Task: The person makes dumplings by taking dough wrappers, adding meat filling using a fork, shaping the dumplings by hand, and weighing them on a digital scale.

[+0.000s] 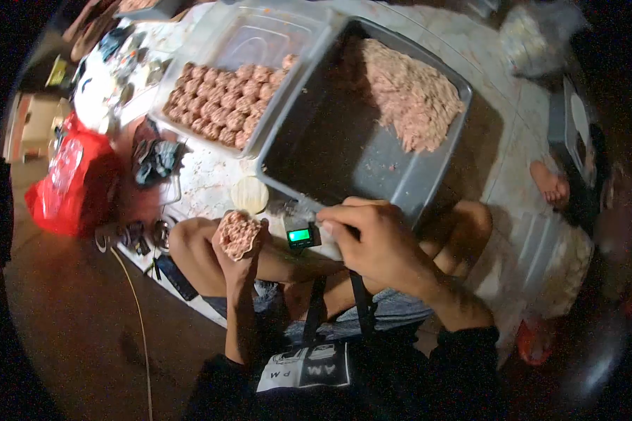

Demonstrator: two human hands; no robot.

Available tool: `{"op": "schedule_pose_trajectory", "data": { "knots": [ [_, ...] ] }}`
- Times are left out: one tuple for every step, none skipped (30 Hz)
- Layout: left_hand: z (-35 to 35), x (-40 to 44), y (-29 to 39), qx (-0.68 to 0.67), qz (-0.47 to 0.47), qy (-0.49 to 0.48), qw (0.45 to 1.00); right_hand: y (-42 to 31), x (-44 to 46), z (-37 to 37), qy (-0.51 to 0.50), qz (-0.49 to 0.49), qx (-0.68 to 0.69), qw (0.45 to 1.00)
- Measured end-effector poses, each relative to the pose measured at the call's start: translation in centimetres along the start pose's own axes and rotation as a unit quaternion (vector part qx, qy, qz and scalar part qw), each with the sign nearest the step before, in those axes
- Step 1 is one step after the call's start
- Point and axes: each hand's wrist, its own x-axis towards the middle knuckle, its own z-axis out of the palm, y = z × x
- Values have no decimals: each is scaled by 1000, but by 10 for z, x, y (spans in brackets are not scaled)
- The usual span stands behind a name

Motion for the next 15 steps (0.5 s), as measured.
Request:
{"op": "schedule_pose_trajectory", "data": {
  "knots": [
    [-1,-2,0,-21,8,5,1000,-8,-2,-5,35,-19,17,999],
    [-3,-5,4,-15,27,13,999,-16,-5,-8,42,-26,-1,999],
    [-5,-10,1,-82,13,6,997,-24,-9,-10,49,-33,-19,998],
    [-7,-12,2,-149,3,-3,989,-30,-13,-11,59,-42,-37,997],
    [-10,-15,7,-77,7,-5,997,-35,-16,-10,61,-66,-45,995],
    [-8,-15,19,-74,40,-14,996,-43,-19,-7,63,-88,-36,993],
    [-7,-16,19,-96,51,-35,993,-50,-22,-3,63,-111,-29,991],
    [-5,-18,18,-118,63,-58,989,-56,-26,2,63,-134,-21,989],
    [-3,-19,16,-159,71,-84,981,-62,-29,11,72,-159,-27,984],
    [-3,-20,19,-169,103,-92,976,-63,-27,16,60,-216,-76,972],
    [-3,-22,24,-177,135,-102,970,-61,-24,22,48,-271,-124,953],
    [-5,-22,29,-183,167,-111,962,-59,-21,26,37,-325,-169,930],
    [-11,-24,42,-158,166,-93,969,-56,-22,25,30,-300,-150,942],
    [-17,-25,43,-145,183,-93,968,-60,-27,19,37,-301,-173,937],
    [-24,-25,42,-131,200,-92,967,-65,-32,12,43,-304,-196,931]
  ]
}}
